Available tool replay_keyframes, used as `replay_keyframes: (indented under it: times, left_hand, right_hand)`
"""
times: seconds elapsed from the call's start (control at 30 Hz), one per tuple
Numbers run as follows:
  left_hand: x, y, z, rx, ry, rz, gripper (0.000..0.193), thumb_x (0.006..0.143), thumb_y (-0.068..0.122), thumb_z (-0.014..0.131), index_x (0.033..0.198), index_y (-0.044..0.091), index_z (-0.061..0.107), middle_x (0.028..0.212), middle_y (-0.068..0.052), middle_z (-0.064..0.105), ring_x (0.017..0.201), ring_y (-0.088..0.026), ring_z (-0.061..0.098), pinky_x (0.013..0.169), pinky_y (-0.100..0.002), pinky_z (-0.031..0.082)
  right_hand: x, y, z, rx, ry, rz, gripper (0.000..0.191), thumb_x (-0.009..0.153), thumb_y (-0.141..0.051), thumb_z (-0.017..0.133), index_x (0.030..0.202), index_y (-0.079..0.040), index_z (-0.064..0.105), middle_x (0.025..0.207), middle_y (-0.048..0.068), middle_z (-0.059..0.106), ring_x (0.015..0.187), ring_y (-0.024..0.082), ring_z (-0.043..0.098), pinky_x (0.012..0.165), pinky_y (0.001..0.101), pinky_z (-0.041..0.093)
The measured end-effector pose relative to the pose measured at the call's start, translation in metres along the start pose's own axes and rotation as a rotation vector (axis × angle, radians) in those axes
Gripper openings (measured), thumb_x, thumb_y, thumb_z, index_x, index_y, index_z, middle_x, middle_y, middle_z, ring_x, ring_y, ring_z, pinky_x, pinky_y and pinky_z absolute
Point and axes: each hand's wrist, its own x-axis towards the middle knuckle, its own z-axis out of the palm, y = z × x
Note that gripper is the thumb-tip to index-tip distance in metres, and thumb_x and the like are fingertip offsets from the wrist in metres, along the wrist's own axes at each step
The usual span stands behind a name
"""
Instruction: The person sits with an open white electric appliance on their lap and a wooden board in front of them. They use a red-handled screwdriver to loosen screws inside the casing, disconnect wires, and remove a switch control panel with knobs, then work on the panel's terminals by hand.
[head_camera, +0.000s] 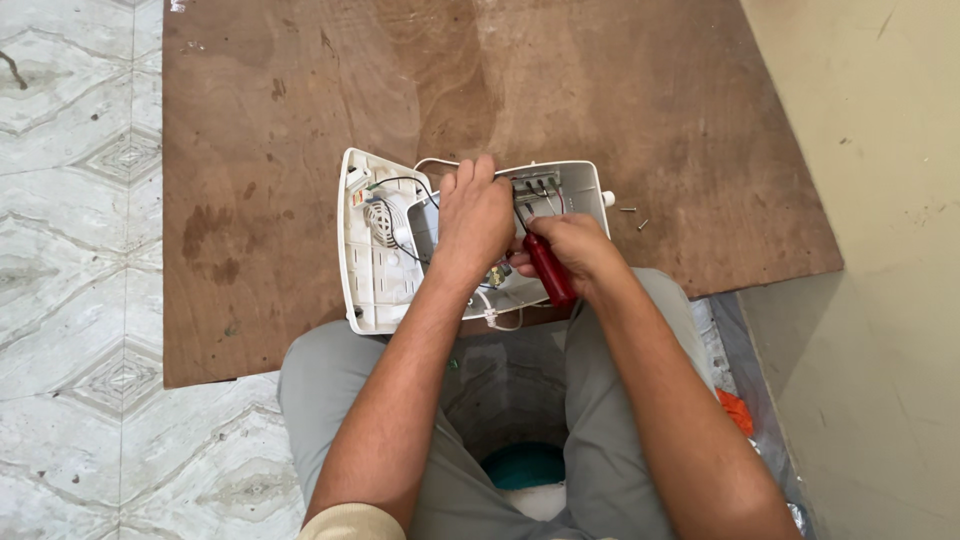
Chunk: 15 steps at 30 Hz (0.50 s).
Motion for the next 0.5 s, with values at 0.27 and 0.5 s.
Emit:
replay_keyframes:
  times: [0.27,0.5]
  left_hand:
    - [0.003,0.003,-0.008,-0.003,-0.065,-0.012,0.041,0.048,0.017,0.084,0.085,0.002,0.074,0.104,-0.012,0.06,0.104,-0.032,0.053,0.085,-0.044,0.041]
    - [0.003,0.001,-0.007,-0.007,-0.044,-0.009,0.034,0.058,0.019,0.085,0.086,0.004,0.074,0.105,-0.011,0.06,0.106,-0.032,0.053,0.087,-0.044,0.04]
  right_hand:
    - [0.019,0.003,0.0,-0.048,0.031,-0.032,0.012,0.091,-0.007,0.063,0.1,0.002,0.063,0.085,0.019,0.075,0.068,0.025,0.073,0.058,0.0344,0.061]
    - [0.026,0.008,0.001,-0.011,0.06,-0.086,0.017,0.09,-0.002,0.066,0.103,0.008,0.065,0.083,0.018,0.074,0.065,0.025,0.072,0.06,0.0342,0.061]
